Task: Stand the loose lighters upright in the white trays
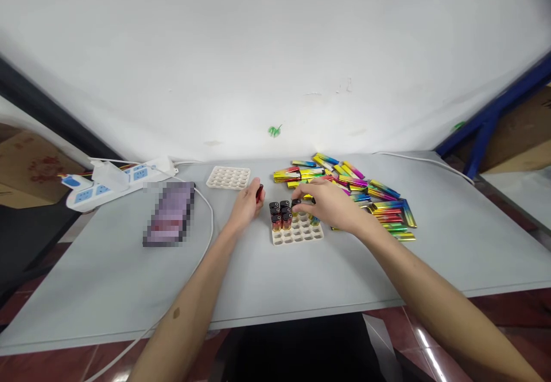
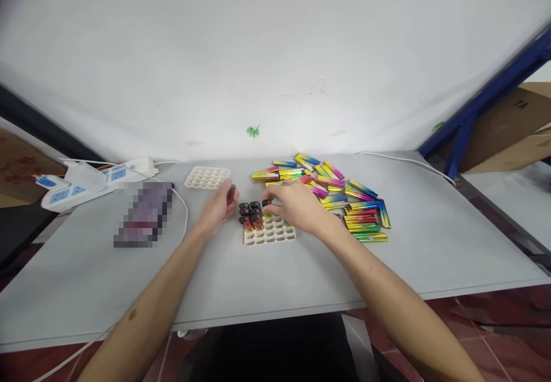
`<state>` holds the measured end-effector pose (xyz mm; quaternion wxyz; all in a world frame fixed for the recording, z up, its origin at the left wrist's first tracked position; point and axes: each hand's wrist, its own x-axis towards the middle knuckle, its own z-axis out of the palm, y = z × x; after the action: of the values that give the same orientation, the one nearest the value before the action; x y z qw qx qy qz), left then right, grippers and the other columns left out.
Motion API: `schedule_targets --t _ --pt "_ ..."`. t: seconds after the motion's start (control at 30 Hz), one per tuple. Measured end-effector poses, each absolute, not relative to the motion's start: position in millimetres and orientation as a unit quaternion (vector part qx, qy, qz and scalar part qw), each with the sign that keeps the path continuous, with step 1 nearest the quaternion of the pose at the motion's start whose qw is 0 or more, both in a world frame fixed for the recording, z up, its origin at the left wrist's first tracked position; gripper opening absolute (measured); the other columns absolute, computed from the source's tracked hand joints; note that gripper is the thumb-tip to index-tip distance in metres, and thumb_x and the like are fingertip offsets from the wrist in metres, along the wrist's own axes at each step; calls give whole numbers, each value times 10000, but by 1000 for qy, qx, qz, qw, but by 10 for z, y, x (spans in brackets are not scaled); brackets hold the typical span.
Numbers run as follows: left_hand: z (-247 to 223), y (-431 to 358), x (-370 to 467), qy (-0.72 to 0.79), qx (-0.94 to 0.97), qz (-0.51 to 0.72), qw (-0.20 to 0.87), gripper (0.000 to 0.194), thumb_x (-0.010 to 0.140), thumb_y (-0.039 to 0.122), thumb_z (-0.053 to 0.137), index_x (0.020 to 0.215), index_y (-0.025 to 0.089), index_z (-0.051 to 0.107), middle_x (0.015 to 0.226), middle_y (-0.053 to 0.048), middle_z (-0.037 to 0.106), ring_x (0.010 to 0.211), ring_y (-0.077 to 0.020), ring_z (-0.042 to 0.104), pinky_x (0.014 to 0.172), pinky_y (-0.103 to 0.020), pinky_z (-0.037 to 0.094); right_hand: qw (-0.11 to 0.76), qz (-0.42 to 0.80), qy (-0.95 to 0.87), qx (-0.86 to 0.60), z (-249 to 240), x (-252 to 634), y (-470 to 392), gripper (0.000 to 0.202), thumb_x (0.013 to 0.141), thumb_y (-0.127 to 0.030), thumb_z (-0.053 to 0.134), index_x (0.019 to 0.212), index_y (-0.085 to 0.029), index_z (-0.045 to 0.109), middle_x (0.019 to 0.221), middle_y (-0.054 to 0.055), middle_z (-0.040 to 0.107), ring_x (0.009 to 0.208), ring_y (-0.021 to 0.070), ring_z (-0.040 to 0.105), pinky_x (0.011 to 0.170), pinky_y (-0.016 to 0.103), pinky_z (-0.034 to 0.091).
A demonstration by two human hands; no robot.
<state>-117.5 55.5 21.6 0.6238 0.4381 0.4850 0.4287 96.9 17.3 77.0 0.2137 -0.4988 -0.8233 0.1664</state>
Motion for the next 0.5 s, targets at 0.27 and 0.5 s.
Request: schedule_targets --t 0.27,0.5 --pt "165 594 -1220 468 399 447 649 492 904 536 479 556 190 453 419 83 237 319 -48 186 344 -180 117 380 187 -712 -560 730 1277 196 311 958 -487 520 1061 -248 689 1031 62 750 956 245 679 823 374 492" --pt "375 496 -1242 405 297 477 722 610 887 708 402 550 199 409 412 79 244 306 -70 234 320 -203 217 426 147 -625 -637 167 1668 269 293 949 -419 529 1073 -202 681 933 76 762 865 246 703 785 377 503"
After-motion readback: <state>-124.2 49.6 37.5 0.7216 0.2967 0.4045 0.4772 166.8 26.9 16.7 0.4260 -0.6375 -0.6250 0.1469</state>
